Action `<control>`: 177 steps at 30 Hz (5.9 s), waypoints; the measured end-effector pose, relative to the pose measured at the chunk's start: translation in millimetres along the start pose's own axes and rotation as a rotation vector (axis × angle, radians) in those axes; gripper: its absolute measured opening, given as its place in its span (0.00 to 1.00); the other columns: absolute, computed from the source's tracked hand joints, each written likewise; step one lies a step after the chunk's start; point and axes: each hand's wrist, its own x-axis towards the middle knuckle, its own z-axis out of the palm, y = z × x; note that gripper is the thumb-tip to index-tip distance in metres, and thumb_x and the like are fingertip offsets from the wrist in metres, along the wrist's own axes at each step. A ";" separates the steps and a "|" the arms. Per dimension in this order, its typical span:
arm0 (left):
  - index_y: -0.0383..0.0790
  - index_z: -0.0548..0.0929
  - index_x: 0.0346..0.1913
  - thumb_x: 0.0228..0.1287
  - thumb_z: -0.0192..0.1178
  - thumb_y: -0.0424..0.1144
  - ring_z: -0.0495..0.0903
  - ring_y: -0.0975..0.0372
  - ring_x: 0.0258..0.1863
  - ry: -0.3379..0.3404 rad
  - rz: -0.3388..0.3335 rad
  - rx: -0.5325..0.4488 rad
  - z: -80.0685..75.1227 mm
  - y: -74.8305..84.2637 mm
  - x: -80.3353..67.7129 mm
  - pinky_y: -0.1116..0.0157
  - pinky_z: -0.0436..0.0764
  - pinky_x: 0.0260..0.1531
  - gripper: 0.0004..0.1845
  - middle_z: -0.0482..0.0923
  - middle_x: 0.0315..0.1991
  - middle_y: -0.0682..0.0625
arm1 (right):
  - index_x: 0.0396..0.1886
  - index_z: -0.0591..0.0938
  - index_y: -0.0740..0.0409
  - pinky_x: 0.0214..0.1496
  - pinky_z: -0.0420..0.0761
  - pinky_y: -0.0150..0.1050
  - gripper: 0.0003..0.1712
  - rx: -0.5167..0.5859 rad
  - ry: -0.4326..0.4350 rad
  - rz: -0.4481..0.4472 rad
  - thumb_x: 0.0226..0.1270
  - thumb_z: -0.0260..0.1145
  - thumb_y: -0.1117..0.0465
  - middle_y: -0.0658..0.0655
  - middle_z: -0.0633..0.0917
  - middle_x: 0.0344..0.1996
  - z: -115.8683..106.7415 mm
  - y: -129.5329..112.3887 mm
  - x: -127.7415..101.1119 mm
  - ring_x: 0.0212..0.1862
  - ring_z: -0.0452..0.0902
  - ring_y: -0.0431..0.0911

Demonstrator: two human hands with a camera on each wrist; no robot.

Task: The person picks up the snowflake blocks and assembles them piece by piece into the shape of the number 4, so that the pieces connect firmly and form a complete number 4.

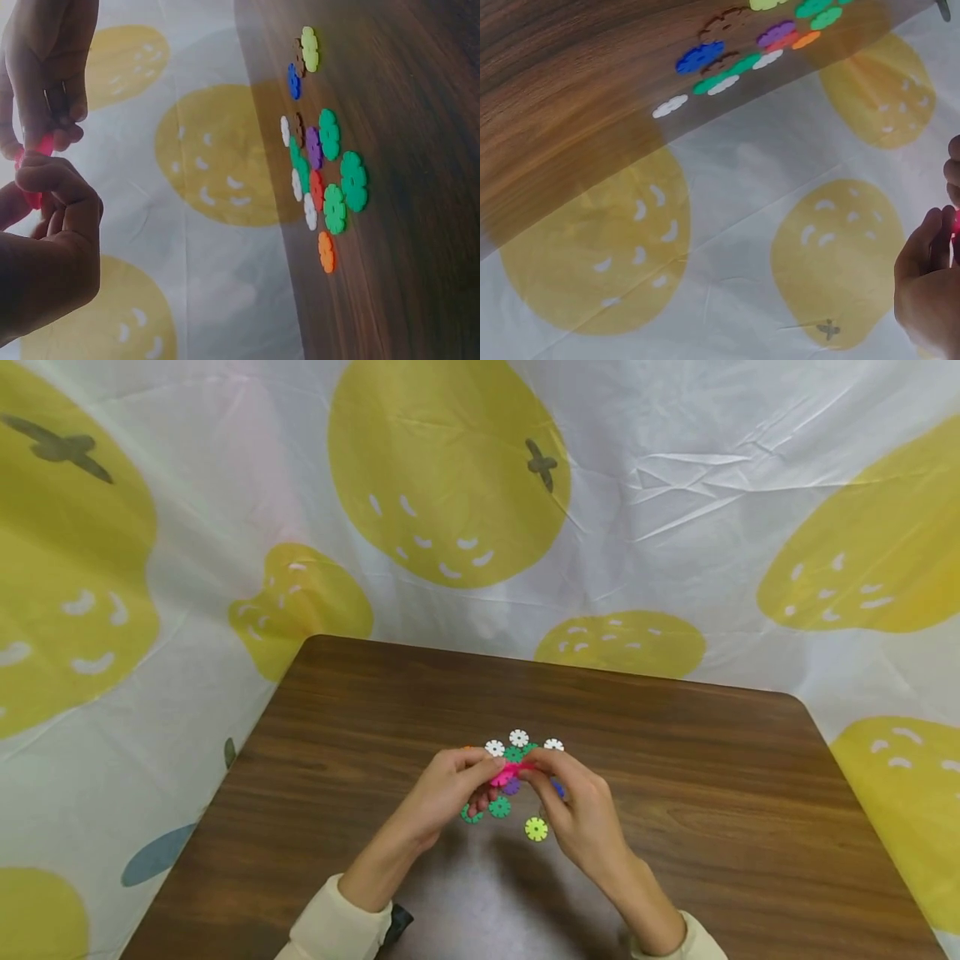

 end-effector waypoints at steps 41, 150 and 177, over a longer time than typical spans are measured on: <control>0.31 0.89 0.43 0.65 0.69 0.29 0.79 0.67 0.24 0.130 0.232 0.052 -4.4 -12.8 -3.4 0.71 0.82 0.28 0.06 0.86 0.34 0.33 | 0.53 0.85 0.60 0.52 0.84 0.47 0.18 -0.183 -0.055 0.118 0.64 0.75 0.65 0.56 0.89 0.46 -18.4 47.1 -18.6 0.49 0.86 0.49; 0.28 0.85 0.39 0.60 0.71 0.29 0.80 0.66 0.21 0.132 0.178 -0.016 -0.7 -18.5 -1.5 0.73 0.78 0.23 0.07 0.86 0.28 0.45 | 0.40 0.82 0.57 0.28 0.77 0.29 0.05 -0.042 -0.054 0.434 0.71 0.71 0.62 0.50 0.90 0.25 -36.9 35.2 -13.0 0.29 0.85 0.35; 0.29 0.84 0.40 0.62 0.69 0.29 0.78 0.64 0.23 0.124 0.160 -0.015 7.3 -16.8 0.6 0.73 0.76 0.25 0.07 0.85 0.28 0.46 | 0.54 0.82 0.59 0.36 0.85 0.28 0.13 0.105 -0.011 0.327 0.73 0.66 0.69 0.51 0.88 0.27 -41.6 5.4 -2.8 0.30 0.83 0.38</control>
